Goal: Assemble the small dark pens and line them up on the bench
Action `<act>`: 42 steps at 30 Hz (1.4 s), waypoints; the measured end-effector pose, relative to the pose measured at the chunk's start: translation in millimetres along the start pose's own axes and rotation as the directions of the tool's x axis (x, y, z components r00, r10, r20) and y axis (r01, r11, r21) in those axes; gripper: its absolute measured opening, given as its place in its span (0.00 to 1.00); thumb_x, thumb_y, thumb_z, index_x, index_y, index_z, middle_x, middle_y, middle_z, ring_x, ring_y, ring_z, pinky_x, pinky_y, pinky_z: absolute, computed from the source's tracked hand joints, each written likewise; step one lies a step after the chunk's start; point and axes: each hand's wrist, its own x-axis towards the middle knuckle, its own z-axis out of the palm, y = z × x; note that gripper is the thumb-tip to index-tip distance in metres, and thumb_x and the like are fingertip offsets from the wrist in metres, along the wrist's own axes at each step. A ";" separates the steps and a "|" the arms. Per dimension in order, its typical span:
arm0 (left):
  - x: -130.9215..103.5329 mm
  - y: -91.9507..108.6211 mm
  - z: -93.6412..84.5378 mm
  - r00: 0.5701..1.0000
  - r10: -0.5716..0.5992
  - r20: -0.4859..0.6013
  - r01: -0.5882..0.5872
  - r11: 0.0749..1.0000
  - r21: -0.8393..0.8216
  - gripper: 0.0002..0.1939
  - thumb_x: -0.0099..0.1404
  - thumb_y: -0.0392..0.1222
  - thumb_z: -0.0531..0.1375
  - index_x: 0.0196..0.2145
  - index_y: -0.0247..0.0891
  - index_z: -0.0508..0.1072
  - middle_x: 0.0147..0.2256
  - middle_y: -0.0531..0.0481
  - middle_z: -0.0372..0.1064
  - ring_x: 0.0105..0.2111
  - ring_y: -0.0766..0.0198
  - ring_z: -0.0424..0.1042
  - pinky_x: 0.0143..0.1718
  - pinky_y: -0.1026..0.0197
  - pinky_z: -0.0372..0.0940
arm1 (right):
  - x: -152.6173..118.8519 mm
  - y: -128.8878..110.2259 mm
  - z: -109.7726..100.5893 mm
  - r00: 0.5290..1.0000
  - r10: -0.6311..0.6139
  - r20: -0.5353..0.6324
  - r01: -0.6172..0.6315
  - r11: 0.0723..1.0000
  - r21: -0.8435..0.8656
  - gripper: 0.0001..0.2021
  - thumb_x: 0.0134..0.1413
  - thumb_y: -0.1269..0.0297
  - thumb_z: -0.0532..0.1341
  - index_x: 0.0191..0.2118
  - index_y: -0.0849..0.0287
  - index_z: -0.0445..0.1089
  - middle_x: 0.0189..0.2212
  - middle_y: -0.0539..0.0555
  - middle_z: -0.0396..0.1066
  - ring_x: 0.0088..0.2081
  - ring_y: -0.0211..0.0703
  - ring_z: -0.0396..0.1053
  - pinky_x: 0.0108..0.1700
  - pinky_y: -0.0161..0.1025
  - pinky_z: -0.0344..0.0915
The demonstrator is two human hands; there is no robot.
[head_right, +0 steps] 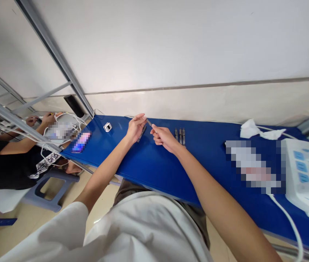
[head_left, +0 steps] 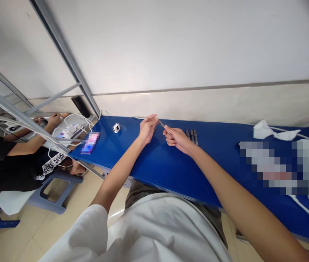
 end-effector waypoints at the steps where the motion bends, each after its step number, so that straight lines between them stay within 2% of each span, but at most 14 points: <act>1: 0.5 0.1 -0.1 1.000 0.005 -0.004 -0.005 1.000 -0.001 0.13 0.60 0.29 0.73 0.42 0.36 0.82 0.40 0.49 0.77 0.57 0.58 0.78 0.68 0.52 0.64 | 0.2 0.3 -0.1 1.000 0.004 0.000 -0.004 1.000 -0.002 0.24 0.66 0.41 0.73 0.35 0.58 0.71 0.22 0.40 0.45 0.20 0.31 0.41 0.21 0.34 0.43; 5: 2.1 0.7 -0.9 1.000 0.014 -0.015 -0.014 1.000 -0.006 0.15 0.58 0.27 0.72 0.43 0.35 0.81 0.43 0.47 0.78 0.60 0.57 0.77 0.69 0.52 0.63 | 0.9 1.7 -0.2 1.000 0.015 -0.002 -0.015 1.000 -0.011 0.24 0.66 0.41 0.73 0.35 0.57 0.71 0.22 0.40 0.46 0.20 0.32 0.42 0.21 0.34 0.43; 8: 2.0 1.1 -2.2 1.000 0.012 0.012 -0.012 1.000 -0.020 0.14 0.58 0.28 0.72 0.43 0.36 0.81 0.42 0.47 0.78 0.58 0.58 0.78 0.69 0.53 0.63 | 1.4 2.4 -0.4 1.000 0.003 -0.013 -0.003 1.000 -0.011 0.23 0.66 0.42 0.73 0.35 0.58 0.72 0.22 0.40 0.46 0.20 0.32 0.41 0.21 0.34 0.43; 16: -2.7 0.2 -4.0 0.979 -0.163 0.121 0.162 0.987 0.016 0.11 0.62 0.36 0.71 0.44 0.38 0.81 0.41 0.46 0.80 0.49 0.57 0.81 0.62 0.53 0.67 | 5.1 4.7 -4.4 0.999 -0.019 -0.036 0.019 1.000 -0.002 0.24 0.66 0.41 0.72 0.35 0.58 0.73 0.22 0.41 0.47 0.20 0.31 0.41 0.21 0.34 0.42; 21: -3.3 -4.1 -5.2 0.966 -0.192 0.172 0.192 0.981 0.017 0.08 0.64 0.40 0.71 0.42 0.39 0.82 0.44 0.44 0.82 0.49 0.56 0.81 0.59 0.54 0.68 | 5.2 4.2 -4.3 0.999 -0.029 -0.034 0.028 1.000 -0.002 0.24 0.66 0.41 0.73 0.34 0.57 0.72 0.22 0.41 0.48 0.20 0.32 0.41 0.20 0.34 0.43; 25: -4.8 -6.9 -3.4 0.955 -0.232 0.186 0.231 0.973 0.030 0.10 0.66 0.46 0.72 0.40 0.39 0.80 0.48 0.41 0.83 0.54 0.52 0.81 0.62 0.52 0.68 | 4.0 2.2 -3.0 0.999 -0.030 -0.040 0.030 1.000 0.004 0.24 0.65 0.40 0.73 0.34 0.56 0.70 0.21 0.41 0.48 0.20 0.32 0.41 0.20 0.34 0.43; 30: -7.5 -6.7 -1.8 0.956 -0.222 0.194 0.220 0.975 0.029 0.13 0.65 0.48 0.74 0.38 0.40 0.76 0.50 0.39 0.84 0.59 0.48 0.80 0.65 0.49 0.67 | 4.3 1.9 -2.7 0.999 -0.021 -0.037 0.021 1.000 0.006 0.24 0.66 0.40 0.72 0.34 0.55 0.68 0.21 0.40 0.47 0.19 0.32 0.41 0.20 0.34 0.44; 35: -8.2 -6.9 -2.7 0.956 -0.211 0.203 0.212 0.977 0.016 0.12 0.66 0.47 0.74 0.40 0.40 0.78 0.50 0.41 0.84 0.59 0.50 0.81 0.64 0.50 0.68 | 6.4 4.6 -4.7 0.999 -0.027 -0.031 0.027 1.000 -0.003 0.25 0.65 0.39 0.72 0.34 0.55 0.70 0.21 0.41 0.47 0.19 0.32 0.41 0.20 0.34 0.44; 39: -8.1 -7.9 -1.5 0.961 -0.202 0.189 0.198 0.979 0.040 0.13 0.67 0.46 0.75 0.46 0.39 0.82 0.51 0.41 0.84 0.58 0.51 0.81 0.62 0.52 0.69 | 7.0 6.8 -3.8 0.995 -0.084 -0.062 0.080 0.995 -0.052 0.28 0.63 0.33 0.72 0.34 0.56 0.71 0.22 0.42 0.49 0.20 0.32 0.43 0.20 0.34 0.44; 42: -8.0 -9.0 -1.1 0.970 -0.178 0.165 0.170 0.984 0.057 0.14 0.67 0.46 0.75 0.46 0.38 0.83 0.51 0.40 0.84 0.58 0.51 0.82 0.61 0.53 0.70 | 6.6 7.6 -1.7 0.986 -0.140 -0.089 0.129 0.985 -0.118 0.30 0.61 0.30 0.72 0.33 0.56 0.70 0.22 0.43 0.51 0.20 0.32 0.45 0.19 0.34 0.43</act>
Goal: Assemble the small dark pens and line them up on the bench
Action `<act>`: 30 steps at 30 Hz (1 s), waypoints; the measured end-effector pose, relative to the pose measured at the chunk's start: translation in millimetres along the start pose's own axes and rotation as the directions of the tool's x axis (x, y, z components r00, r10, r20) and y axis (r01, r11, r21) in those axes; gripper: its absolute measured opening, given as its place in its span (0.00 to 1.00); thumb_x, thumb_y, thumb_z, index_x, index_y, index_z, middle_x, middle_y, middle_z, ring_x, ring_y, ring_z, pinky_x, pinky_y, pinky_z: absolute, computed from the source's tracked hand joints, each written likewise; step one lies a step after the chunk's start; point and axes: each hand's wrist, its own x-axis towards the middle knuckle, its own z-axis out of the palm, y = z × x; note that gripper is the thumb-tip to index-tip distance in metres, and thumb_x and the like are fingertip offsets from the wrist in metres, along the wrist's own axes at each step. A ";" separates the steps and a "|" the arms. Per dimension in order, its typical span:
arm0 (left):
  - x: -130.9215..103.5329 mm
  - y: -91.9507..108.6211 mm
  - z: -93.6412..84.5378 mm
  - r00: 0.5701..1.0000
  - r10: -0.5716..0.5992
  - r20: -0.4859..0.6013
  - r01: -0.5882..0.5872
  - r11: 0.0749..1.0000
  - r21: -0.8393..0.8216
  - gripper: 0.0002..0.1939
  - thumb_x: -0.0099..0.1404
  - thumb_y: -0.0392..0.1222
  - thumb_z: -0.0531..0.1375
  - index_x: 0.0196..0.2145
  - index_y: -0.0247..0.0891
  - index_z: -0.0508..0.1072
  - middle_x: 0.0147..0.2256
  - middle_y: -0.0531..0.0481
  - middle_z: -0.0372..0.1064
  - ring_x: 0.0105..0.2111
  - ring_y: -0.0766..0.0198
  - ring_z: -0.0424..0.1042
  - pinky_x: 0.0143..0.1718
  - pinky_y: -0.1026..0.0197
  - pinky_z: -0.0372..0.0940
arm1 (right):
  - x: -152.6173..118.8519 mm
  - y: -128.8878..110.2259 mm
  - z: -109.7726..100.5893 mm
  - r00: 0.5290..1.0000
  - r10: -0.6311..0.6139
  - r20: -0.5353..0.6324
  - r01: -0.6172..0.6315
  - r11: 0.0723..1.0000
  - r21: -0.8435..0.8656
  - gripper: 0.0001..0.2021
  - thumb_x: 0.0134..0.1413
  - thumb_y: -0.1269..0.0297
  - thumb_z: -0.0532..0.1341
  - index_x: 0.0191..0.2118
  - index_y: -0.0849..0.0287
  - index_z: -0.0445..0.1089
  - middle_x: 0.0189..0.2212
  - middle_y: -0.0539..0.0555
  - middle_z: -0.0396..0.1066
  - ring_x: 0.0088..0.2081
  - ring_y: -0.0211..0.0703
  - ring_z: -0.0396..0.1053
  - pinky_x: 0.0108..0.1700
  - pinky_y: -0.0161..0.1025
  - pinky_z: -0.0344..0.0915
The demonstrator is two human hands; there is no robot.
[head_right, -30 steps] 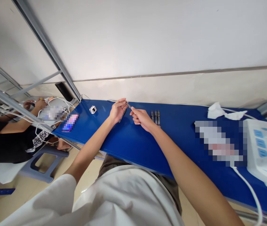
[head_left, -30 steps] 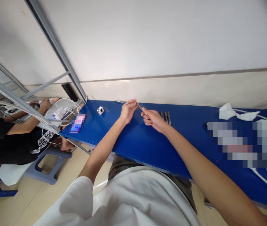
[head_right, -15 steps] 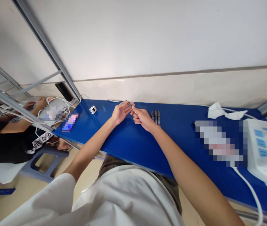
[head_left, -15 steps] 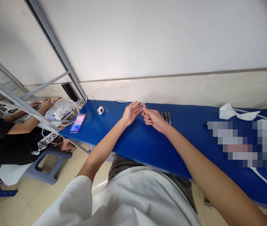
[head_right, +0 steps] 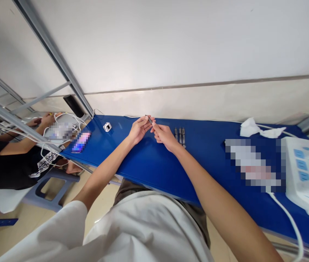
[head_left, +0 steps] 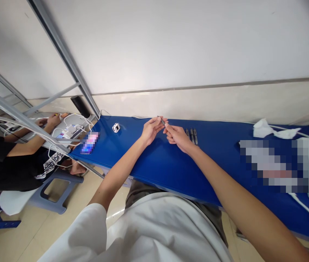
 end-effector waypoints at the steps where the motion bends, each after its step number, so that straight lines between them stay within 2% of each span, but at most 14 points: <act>1: 0.2 -0.5 -0.2 1.000 0.011 -0.006 -0.011 1.000 0.006 0.13 0.67 0.46 0.76 0.45 0.38 0.83 0.50 0.40 0.84 0.57 0.52 0.82 0.61 0.53 0.70 | -0.3 0.0 0.7 1.000 -0.013 -0.005 0.013 1.000 -0.017 0.31 0.60 0.29 0.72 0.33 0.55 0.70 0.22 0.43 0.51 0.20 0.32 0.46 0.19 0.34 0.43; 5: 1.5 -3.1 -2.7 0.998 0.055 -0.007 -0.054 0.998 0.044 0.14 0.66 0.47 0.77 0.44 0.37 0.83 0.48 0.41 0.84 0.52 0.54 0.83 0.57 0.55 0.72 | -1.4 -0.7 2.9 0.999 -0.048 -0.019 0.046 0.996 -0.082 0.32 0.61 0.27 0.69 0.33 0.55 0.70 0.21 0.43 0.49 0.20 0.32 0.46 0.19 0.34 0.43; 10: 3.5 -5.4 -5.7 0.994 0.111 0.018 -0.113 0.989 0.097 0.18 0.64 0.52 0.78 0.42 0.38 0.83 0.46 0.42 0.85 0.47 0.57 0.84 0.51 0.58 0.73 | -1.0 0.4 2.3 0.994 -0.106 -0.036 0.097 0.974 -0.205 0.33 0.63 0.24 0.66 0.33 0.55 0.71 0.21 0.45 0.53 0.19 0.34 0.49 0.20 0.36 0.46; 16: 3.7 -5.5 -5.5 0.990 0.142 0.009 -0.142 0.978 0.154 0.22 0.60 0.56 0.80 0.40 0.37 0.83 0.45 0.41 0.85 0.45 0.56 0.83 0.50 0.56 0.74 | 0.5 2.5 -1.6 0.975 -0.214 -0.055 0.165 0.870 -0.464 0.35 0.68 0.23 0.57 0.33 0.55 0.73 0.19 0.48 0.59 0.20 0.41 0.57 0.25 0.40 0.54; 22: 4.1 -6.9 -4.9 0.983 0.185 0.005 -0.183 0.965 0.189 0.24 0.58 0.59 0.80 0.37 0.37 0.82 0.44 0.40 0.84 0.42 0.56 0.83 0.49 0.54 0.74 | 0.6 0.4 -2.7 0.940 -0.341 -0.031 0.232 0.701 -0.674 0.33 0.75 0.32 0.52 0.32 0.55 0.75 0.23 0.53 0.70 0.27 0.48 0.67 0.34 0.43 0.59; 26: 5.7 -10.3 -4.5 0.967 0.223 -0.119 -0.192 0.955 0.225 0.26 0.54 0.60 0.82 0.34 0.38 0.79 0.38 0.43 0.83 0.35 0.61 0.80 0.44 0.56 0.74 | 2.8 3.8 -5.6 0.921 -0.390 0.008 0.264 0.607 -0.750 0.28 0.77 0.39 0.54 0.33 0.54 0.74 0.27 0.56 0.76 0.29 0.50 0.71 0.38 0.44 0.59; 28: 6.0 -11.3 -3.7 0.963 0.232 -0.140 -0.197 0.954 0.227 0.26 0.54 0.60 0.82 0.33 0.38 0.78 0.36 0.44 0.82 0.34 0.61 0.80 0.44 0.56 0.74 | 3.2 5.8 -7.0 0.915 -0.403 0.017 0.269 0.578 -0.770 0.26 0.77 0.41 0.54 0.34 0.54 0.74 0.28 0.56 0.76 0.30 0.50 0.71 0.38 0.44 0.59; 30: 5.5 -11.2 -2.3 0.968 0.225 -0.110 -0.198 0.957 0.214 0.25 0.56 0.59 0.82 0.33 0.38 0.78 0.37 0.44 0.82 0.36 0.60 0.80 0.46 0.56 0.75 | 2.6 7.0 -7.5 0.914 -0.405 0.005 0.260 0.577 -0.774 0.25 0.77 0.41 0.55 0.34 0.53 0.72 0.28 0.56 0.76 0.30 0.50 0.71 0.37 0.44 0.58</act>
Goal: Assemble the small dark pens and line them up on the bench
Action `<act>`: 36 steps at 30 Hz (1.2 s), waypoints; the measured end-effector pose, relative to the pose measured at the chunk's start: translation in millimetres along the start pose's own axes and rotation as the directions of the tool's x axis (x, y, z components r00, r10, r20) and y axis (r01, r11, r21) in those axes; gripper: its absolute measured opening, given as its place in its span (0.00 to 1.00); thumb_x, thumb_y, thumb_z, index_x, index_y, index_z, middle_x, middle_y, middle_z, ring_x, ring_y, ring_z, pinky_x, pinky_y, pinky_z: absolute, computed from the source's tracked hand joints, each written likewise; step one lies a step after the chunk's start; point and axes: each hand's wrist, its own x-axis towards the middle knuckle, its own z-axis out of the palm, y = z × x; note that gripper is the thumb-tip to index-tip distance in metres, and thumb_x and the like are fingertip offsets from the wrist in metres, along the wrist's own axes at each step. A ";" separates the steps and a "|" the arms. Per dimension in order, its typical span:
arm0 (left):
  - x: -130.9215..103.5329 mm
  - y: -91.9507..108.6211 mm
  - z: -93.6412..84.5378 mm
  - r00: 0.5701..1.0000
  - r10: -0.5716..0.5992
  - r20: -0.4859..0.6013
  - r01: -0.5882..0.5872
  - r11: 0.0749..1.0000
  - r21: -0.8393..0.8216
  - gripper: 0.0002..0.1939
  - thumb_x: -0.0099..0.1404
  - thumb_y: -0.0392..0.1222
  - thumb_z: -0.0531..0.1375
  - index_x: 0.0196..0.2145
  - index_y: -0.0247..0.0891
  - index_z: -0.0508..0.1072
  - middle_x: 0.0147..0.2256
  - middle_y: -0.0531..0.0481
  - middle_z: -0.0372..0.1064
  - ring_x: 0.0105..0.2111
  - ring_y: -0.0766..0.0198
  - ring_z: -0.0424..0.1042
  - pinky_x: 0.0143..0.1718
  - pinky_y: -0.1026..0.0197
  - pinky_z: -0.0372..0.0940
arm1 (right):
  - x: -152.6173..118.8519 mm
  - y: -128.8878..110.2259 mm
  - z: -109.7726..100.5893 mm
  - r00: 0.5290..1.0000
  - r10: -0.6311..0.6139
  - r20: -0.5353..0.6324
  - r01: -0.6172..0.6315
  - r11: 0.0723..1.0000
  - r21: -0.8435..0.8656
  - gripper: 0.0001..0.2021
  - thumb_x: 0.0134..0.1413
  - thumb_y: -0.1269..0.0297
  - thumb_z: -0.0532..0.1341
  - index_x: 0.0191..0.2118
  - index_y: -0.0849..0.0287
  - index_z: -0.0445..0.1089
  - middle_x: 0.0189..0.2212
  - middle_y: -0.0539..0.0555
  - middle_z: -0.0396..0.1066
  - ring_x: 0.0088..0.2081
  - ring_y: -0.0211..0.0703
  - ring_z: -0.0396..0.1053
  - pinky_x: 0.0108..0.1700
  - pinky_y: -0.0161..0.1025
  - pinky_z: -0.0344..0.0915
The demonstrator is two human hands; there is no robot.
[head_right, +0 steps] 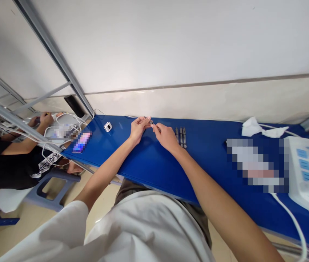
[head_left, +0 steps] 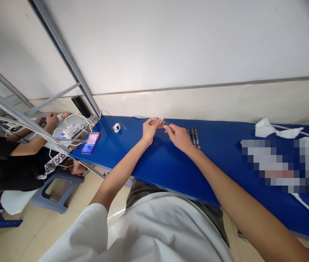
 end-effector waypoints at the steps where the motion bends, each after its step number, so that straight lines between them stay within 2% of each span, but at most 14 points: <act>1: -0.4 0.6 0.6 1.000 -0.005 0.027 0.005 1.000 -0.008 0.24 0.57 0.58 0.81 0.34 0.38 0.79 0.39 0.44 0.82 0.38 0.60 0.81 0.47 0.56 0.74 | -0.6 -0.1 0.1 1.000 0.009 -0.006 -0.009 1.000 0.008 0.24 0.77 0.41 0.56 0.33 0.53 0.71 0.28 0.55 0.75 0.30 0.50 0.70 0.37 0.44 0.58; 4: -1.7 2.6 1.5 0.991 -0.035 0.131 0.039 0.999 -0.032 0.21 0.61 0.56 0.80 0.40 0.37 0.83 0.45 0.41 0.84 0.45 0.56 0.82 0.53 0.55 0.74 | -1.7 -1.4 0.7 0.997 0.065 -0.032 -0.062 0.993 0.100 0.19 0.74 0.42 0.61 0.36 0.52 0.68 0.28 0.53 0.73 0.29 0.48 0.68 0.36 0.44 0.58; 7: -2.1 3.6 0.9 0.985 -0.050 0.166 0.060 0.997 -0.056 0.20 0.61 0.52 0.79 0.44 0.37 0.84 0.51 0.39 0.84 0.50 0.53 0.83 0.59 0.51 0.73 | -0.5 -2.1 3.1 0.984 0.175 -0.039 -0.155 0.940 0.304 0.16 0.68 0.46 0.67 0.42 0.50 0.66 0.27 0.49 0.70 0.27 0.45 0.65 0.34 0.42 0.59; 10: -1.5 3.8 -0.4 0.988 -0.071 0.139 0.082 0.994 -0.075 0.19 0.62 0.51 0.79 0.43 0.36 0.83 0.50 0.38 0.84 0.50 0.52 0.83 0.62 0.49 0.71 | 2.2 -2.5 6.6 0.964 0.267 -0.001 -0.223 0.807 0.546 0.18 0.61 0.48 0.72 0.42 0.49 0.65 0.27 0.46 0.67 0.27 0.41 0.62 0.30 0.39 0.59; 13: -0.8 4.2 -1.2 0.991 -0.091 0.099 0.099 0.992 -0.083 0.18 0.62 0.50 0.79 0.42 0.37 0.82 0.49 0.39 0.84 0.49 0.53 0.83 0.62 0.48 0.71 | 5.2 -3.6 7.2 0.949 0.314 0.017 -0.230 0.658 0.717 0.17 0.53 0.54 0.76 0.38 0.51 0.68 0.29 0.47 0.68 0.28 0.39 0.64 0.30 0.39 0.62; 16: -0.8 4.7 -1.3 0.992 -0.097 0.086 0.101 0.994 -0.044 0.20 0.61 0.51 0.80 0.45 0.38 0.83 0.46 0.41 0.84 0.47 0.55 0.83 0.60 0.50 0.72 | 7.8 -4.6 3.6 0.937 0.346 0.058 -0.249 0.540 0.804 0.14 0.47 0.61 0.78 0.33 0.54 0.73 0.32 0.50 0.72 0.31 0.40 0.69 0.34 0.40 0.66; 19: -1.5 4.5 -1.1 0.991 -0.087 0.103 0.086 0.996 0.017 0.21 0.60 0.54 0.79 0.45 0.41 0.84 0.43 0.45 0.82 0.45 0.57 0.81 0.57 0.52 0.73 | 10.1 -3.6 -0.7 0.919 0.388 0.072 -0.264 0.470 0.842 0.11 0.43 0.65 0.78 0.30 0.55 0.77 0.34 0.52 0.75 0.34 0.40 0.71 0.40 0.40 0.70; 22: -1.9 3.6 -1.5 0.993 -0.068 0.095 0.063 0.996 0.055 0.21 0.59 0.59 0.80 0.35 0.41 0.80 0.38 0.47 0.80 0.45 0.58 0.80 0.54 0.54 0.73 | 11.7 -1.8 -2.3 0.910 0.412 0.051 -0.248 0.441 0.863 0.10 0.41 0.66 0.78 0.30 0.54 0.78 0.35 0.52 0.77 0.37 0.41 0.73 0.44 0.41 0.72; 24: -1.6 3.0 -2.3 0.994 -0.058 0.089 0.052 0.996 0.069 0.24 0.58 0.60 0.80 0.32 0.41 0.77 0.37 0.48 0.79 0.44 0.59 0.80 0.52 0.56 0.73 | 12.1 -1.4 -2.2 0.911 0.409 0.047 -0.241 0.438 0.866 0.11 0.40 0.66 0.79 0.30 0.53 0.79 0.36 0.52 0.78 0.38 0.42 0.74 0.47 0.43 0.73; 28: -0.6 3.4 -4.0 0.993 -0.051 0.102 0.045 0.997 0.057 0.25 0.59 0.62 0.79 0.34 0.41 0.76 0.43 0.45 0.82 0.46 0.58 0.81 0.50 0.57 0.72 | 11.6 -3.5 -1.9 0.924 0.377 0.059 -0.239 0.450 0.860 0.12 0.41 0.65 0.79 0.31 0.53 0.79 0.34 0.52 0.78 0.38 0.43 0.75 0.49 0.44 0.74; 32: -1.0 5.4 -3.5 0.992 -0.043 0.117 0.037 0.998 0.050 0.24 0.60 0.61 0.79 0.35 0.41 0.75 0.46 0.43 0.84 0.47 0.57 0.82 0.52 0.56 0.73 | 10.6 -6.5 -3.7 0.928 0.367 0.066 -0.255 0.495 0.830 0.13 0.42 0.63 0.79 0.32 0.52 0.77 0.34 0.53 0.78 0.39 0.46 0.76 0.46 0.46 0.74; 36: -3.0 7.3 -0.4 0.991 -0.038 0.132 0.033 0.999 0.044 0.24 0.60 0.61 0.79 0.37 0.41 0.77 0.44 0.42 0.84 0.46 0.56 0.83 0.54 0.53 0.73 | 8.7 -10.1 -4.1 0.927 0.327 0.186 -0.330 0.470 0.819 0.15 0.43 0.58 0.80 0.34 0.53 0.78 0.37 0.54 0.79 0.37 0.46 0.75 0.41 0.45 0.74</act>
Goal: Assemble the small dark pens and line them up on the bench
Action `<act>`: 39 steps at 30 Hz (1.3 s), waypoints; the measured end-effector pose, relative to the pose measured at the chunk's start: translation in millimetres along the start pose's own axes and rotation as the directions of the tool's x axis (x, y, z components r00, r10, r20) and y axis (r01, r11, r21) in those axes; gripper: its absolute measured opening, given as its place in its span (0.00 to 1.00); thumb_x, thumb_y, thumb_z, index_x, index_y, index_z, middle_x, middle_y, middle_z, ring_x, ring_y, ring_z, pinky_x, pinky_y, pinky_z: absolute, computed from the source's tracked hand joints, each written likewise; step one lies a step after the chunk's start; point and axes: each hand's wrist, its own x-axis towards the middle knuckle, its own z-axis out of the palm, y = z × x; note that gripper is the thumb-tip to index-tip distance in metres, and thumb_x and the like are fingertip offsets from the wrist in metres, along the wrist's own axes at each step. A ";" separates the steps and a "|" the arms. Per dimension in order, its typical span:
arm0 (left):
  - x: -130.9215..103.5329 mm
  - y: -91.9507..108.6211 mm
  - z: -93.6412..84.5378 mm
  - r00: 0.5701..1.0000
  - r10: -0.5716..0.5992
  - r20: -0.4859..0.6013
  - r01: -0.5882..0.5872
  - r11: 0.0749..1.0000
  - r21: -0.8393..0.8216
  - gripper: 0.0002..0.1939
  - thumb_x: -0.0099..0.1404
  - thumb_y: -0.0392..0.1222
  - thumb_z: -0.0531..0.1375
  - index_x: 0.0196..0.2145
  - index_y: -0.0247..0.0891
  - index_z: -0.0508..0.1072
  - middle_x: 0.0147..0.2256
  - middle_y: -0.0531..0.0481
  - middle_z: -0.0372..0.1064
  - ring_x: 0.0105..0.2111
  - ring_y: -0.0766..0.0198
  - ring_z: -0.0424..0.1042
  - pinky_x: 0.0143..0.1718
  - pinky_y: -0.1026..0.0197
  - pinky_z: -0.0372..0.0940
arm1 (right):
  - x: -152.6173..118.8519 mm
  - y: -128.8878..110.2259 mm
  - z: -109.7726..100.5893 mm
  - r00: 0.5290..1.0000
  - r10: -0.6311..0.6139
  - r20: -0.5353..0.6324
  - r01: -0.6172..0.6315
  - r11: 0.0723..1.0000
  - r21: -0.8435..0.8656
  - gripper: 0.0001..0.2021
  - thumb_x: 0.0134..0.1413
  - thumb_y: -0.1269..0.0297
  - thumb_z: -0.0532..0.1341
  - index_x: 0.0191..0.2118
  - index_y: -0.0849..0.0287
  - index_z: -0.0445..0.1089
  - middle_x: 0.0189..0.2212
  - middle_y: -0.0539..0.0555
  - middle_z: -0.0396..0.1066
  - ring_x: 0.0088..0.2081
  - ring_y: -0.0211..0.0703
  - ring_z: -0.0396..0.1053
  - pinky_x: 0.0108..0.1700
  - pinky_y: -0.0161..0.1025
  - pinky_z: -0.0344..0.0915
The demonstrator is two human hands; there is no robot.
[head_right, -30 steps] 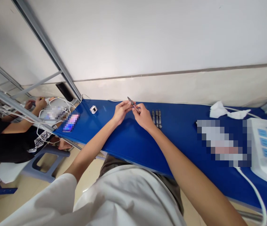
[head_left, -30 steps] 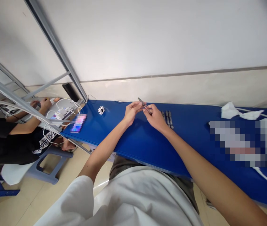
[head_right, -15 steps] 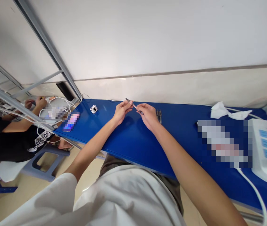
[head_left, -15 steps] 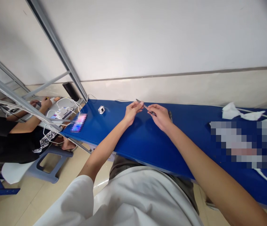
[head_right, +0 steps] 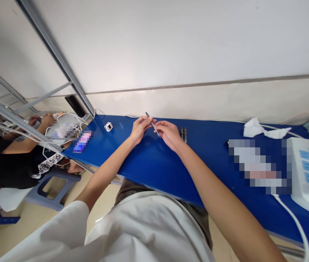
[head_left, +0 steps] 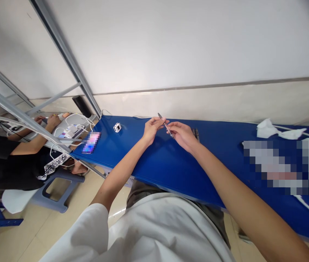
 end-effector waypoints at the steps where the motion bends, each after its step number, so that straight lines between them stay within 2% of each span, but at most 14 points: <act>1: -0.4 0.3 0.9 1.000 -0.004 0.010 0.004 1.000 -0.003 0.24 0.59 0.61 0.79 0.38 0.40 0.78 0.44 0.42 0.84 0.45 0.56 0.83 0.54 0.52 0.74 | -0.9 0.0 1.0 0.999 0.025 0.034 -0.025 1.000 0.016 0.15 0.43 0.58 0.81 0.34 0.53 0.78 0.36 0.54 0.79 0.37 0.46 0.75 0.41 0.45 0.74; 8: -1.4 3.7 3.1 0.999 -0.037 0.036 0.037 0.999 -0.012 0.26 0.60 0.61 0.79 0.43 0.38 0.83 0.46 0.39 0.85 0.44 0.55 0.82 0.51 0.52 0.74 | -7.7 -3.5 4.9 0.989 0.079 0.128 -0.086 0.995 0.047 0.18 0.45 0.57 0.85 0.39 0.54 0.82 0.39 0.55 0.81 0.39 0.46 0.77 0.46 0.46 0.77; 13: -2.5 5.6 2.6 0.996 -0.074 0.048 0.075 0.997 -0.026 0.27 0.57 0.60 0.81 0.44 0.38 0.84 0.43 0.41 0.84 0.34 0.62 0.79 0.40 0.57 0.72 | -9.0 -4.6 4.6 0.971 0.120 0.206 -0.125 0.992 0.013 0.20 0.48 0.56 0.84 0.45 0.56 0.85 0.45 0.60 0.84 0.48 0.52 0.81 0.54 0.49 0.78; 16: -3.1 4.5 2.8 0.998 -0.058 0.021 0.058 0.998 0.004 0.26 0.56 0.60 0.81 0.42 0.39 0.83 0.39 0.45 0.83 0.32 0.64 0.76 0.39 0.58 0.70 | -7.5 -0.2 2.9 0.979 0.105 0.172 -0.104 0.994 -0.013 0.21 0.47 0.56 0.85 0.45 0.55 0.85 0.44 0.60 0.85 0.48 0.53 0.82 0.52 0.49 0.79; 19: -3.3 2.6 3.6 1.000 -0.023 -0.011 0.024 0.999 0.040 0.23 0.57 0.58 0.81 0.39 0.40 0.82 0.34 0.49 0.80 0.29 0.65 0.73 0.40 0.57 0.70 | -6.6 4.7 0.2 0.989 0.075 0.127 -0.068 0.996 -0.059 0.22 0.44 0.54 0.86 0.44 0.55 0.85 0.43 0.59 0.84 0.45 0.51 0.82 0.47 0.46 0.79; 23: -3.0 2.7 5.1 0.999 0.036 -0.014 -0.036 0.999 0.040 0.21 0.59 0.57 0.80 0.37 0.40 0.82 0.34 0.49 0.78 0.33 0.64 0.74 0.46 0.56 0.70 | -7.1 6.0 -1.3 0.994 0.044 0.096 -0.032 0.992 -0.122 0.24 0.43 0.50 0.86 0.43 0.54 0.84 0.41 0.57 0.83 0.39 0.46 0.79 0.41 0.43 0.78; 28: -1.5 5.4 4.8 1.000 0.002 0.025 -0.001 1.000 -0.018 0.21 0.64 0.60 0.76 0.43 0.40 0.86 0.44 0.42 0.82 0.43 0.57 0.80 0.53 0.53 0.71 | -6.5 4.6 0.5 0.998 0.015 0.053 -0.008 0.990 -0.139 0.26 0.40 0.47 0.86 0.42 0.54 0.83 0.40 0.55 0.82 0.36 0.44 0.75 0.36 0.41 0.75; 33: -0.7 2.1 2.1 0.999 0.023 0.022 -0.023 1.000 0.004 0.22 0.62 0.60 0.78 0.43 0.40 0.86 0.43 0.44 0.83 0.38 0.60 0.79 0.50 0.54 0.71 | -5.9 5.6 0.3 0.996 0.022 0.087 -0.007 0.986 -0.168 0.25 0.42 0.45 0.85 0.41 0.54 0.83 0.39 0.54 0.79 0.36 0.42 0.73 0.37 0.40 0.72; 39: -3.5 0.0 2.6 1.000 0.016 0.018 -0.017 0.999 0.033 0.23 0.58 0.59 0.80 0.37 0.39 0.82 0.42 0.44 0.83 0.40 0.59 0.80 0.46 0.56 0.71 | -5.9 9.3 -1.0 0.987 0.066 0.147 -0.052 0.994 -0.097 0.27 0.43 0.44 0.85 0.36 0.53 0.72 0.33 0.49 0.75 0.33 0.41 0.73 0.41 0.43 0.74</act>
